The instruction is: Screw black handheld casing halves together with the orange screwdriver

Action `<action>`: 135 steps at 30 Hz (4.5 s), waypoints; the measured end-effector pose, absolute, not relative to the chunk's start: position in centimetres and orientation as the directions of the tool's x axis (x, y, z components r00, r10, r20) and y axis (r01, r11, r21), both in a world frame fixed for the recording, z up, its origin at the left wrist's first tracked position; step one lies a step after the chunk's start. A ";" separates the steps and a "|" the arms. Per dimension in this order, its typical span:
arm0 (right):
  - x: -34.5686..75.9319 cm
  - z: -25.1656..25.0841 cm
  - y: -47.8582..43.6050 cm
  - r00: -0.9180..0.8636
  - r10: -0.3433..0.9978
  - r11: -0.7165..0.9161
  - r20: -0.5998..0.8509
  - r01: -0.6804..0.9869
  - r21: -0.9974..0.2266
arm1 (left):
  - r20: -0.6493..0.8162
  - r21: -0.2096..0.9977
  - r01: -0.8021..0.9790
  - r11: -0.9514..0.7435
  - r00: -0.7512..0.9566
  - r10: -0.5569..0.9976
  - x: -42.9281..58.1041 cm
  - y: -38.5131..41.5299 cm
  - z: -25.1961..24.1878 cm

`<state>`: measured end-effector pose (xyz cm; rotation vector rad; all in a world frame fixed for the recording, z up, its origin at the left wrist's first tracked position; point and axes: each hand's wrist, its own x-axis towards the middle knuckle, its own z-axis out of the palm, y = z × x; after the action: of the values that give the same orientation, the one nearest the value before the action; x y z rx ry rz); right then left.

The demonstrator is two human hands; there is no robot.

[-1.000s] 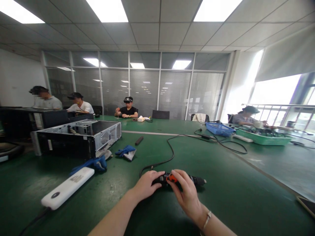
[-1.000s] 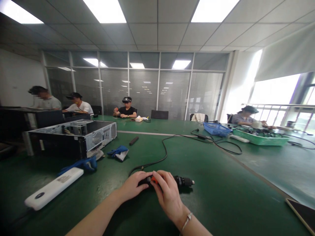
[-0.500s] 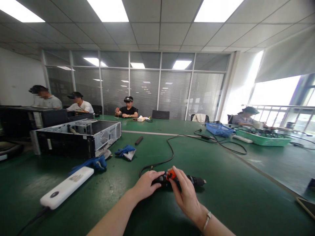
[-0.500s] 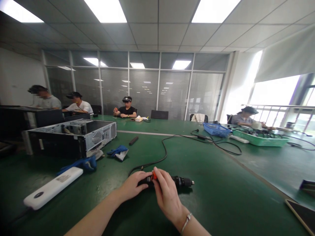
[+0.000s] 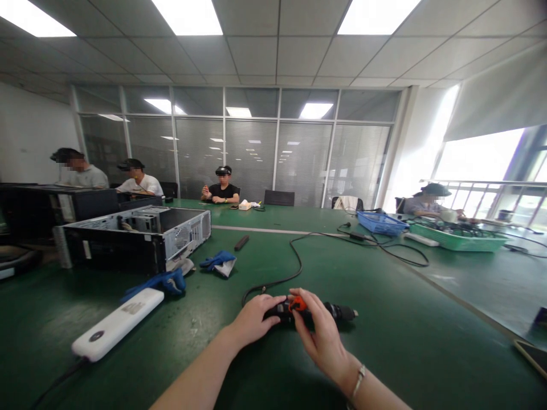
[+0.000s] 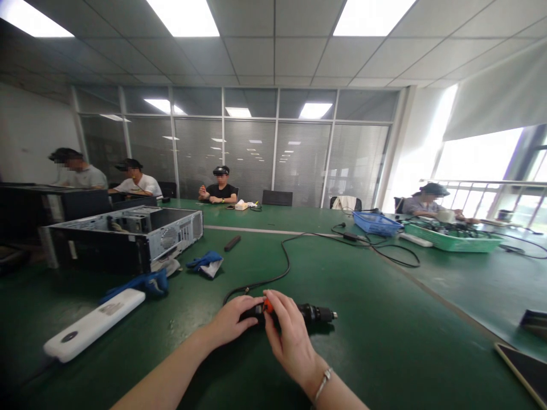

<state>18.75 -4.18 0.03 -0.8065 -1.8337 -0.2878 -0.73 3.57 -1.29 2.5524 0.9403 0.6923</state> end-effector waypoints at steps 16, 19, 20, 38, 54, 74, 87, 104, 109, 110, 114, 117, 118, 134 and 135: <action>18.9 0.1 -4.0 -0.177 0.364 0.750 0.914 0.637 -0.175 | 0.339 0.453 0.511 -0.731 0.660 0.671 -0.7 3.6 -1.4; 18.9 0.1 -4.0 -0.180 0.393 0.755 0.902 0.622 -0.205 | 0.330 0.456 0.510 -0.729 0.664 0.671 -0.7 3.5 -1.3; 18.9 0.1 -4.1 -0.189 0.403 0.756 0.896 0.620 -0.209 | 0.329 0.457 0.510 -0.728 0.663 0.672 -0.7 3.5 -1.3; 18.6 0.3 -4.8 -0.297 0.396 0.742 0.869 0.661 -0.113 | 0.343 0.448 0.505 -0.738 0.665 0.663 -0.7 3.5 -1.3; 18.7 0.5 -4.7 -0.265 0.374 0.724 0.889 0.682 -0.101 | 0.349 0.454 0.495 -0.741 0.666 0.659 -0.7 3.6 -1.4; 18.8 0.5 -4.6 -0.251 0.333 0.769 0.909 0.630 -0.108 | 0.342 0.439 0.515 -0.736 0.662 0.667 -0.7 3.7 -1.6; 19.2 1.8 -2.1 0.129 0.478 0.657 0.869 0.603 -0.451 | 0.313 0.474 0.528 -0.704 0.647 0.695 -0.7 3.4 -1.4; 17.2 3.4 0.2 0.031 0.551 0.566 0.834 0.720 -0.402 | 0.307 0.476 0.512 -0.715 0.665 0.681 -0.5 4.1 -1.6; 16.9 2.6 -0.1 0.049 0.578 0.624 0.815 0.616 -0.480 | 0.288 0.482 0.527 -0.700 0.659 0.695 -0.3 4.5 -1.7; 16.9 2.5 -0.3 0.050 0.586 0.638 0.809 0.587 -0.498 | 0.288 0.484 0.526 -0.699 0.658 0.695 -0.3 4.5 -1.7; 17.2 2.1 -0.7 0.089 0.578 0.607 0.811 0.618 -0.500 | 0.298 0.500 0.516 -0.696 0.652 0.697 -0.3 4.5 -1.8; 17.5 1.7 -0.4 0.108 0.561 0.593 0.821 0.639 -0.490 | 0.298 0.513 0.523 -0.680 0.635 0.713 -0.4 4.5 -1.9; 17.5 1.6 -0.3 0.105 0.562 0.607 0.821 0.622 -0.495 | 0.298 0.513 0.528 -0.677 0.630 0.717 -0.4 4.6 -2.0; 17.2 0.5 -0.9 0.084 0.574 0.667 0.814 0.528 -0.525 | 0.295 0.498 0.520 -0.694 0.651 0.699 -0.5 4.3 -1.8; 17.2 0.6 -1.0 0.081 0.570 0.662 0.817 0.543 -0.516 | 0.296 0.497 0.519 -0.695 0.651 0.698 -0.5 4.2 -1.8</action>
<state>17.24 -0.96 0.55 -0.9487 -1.5650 0.0255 -0.48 4.25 -1.77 2.5025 0.9636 0.6721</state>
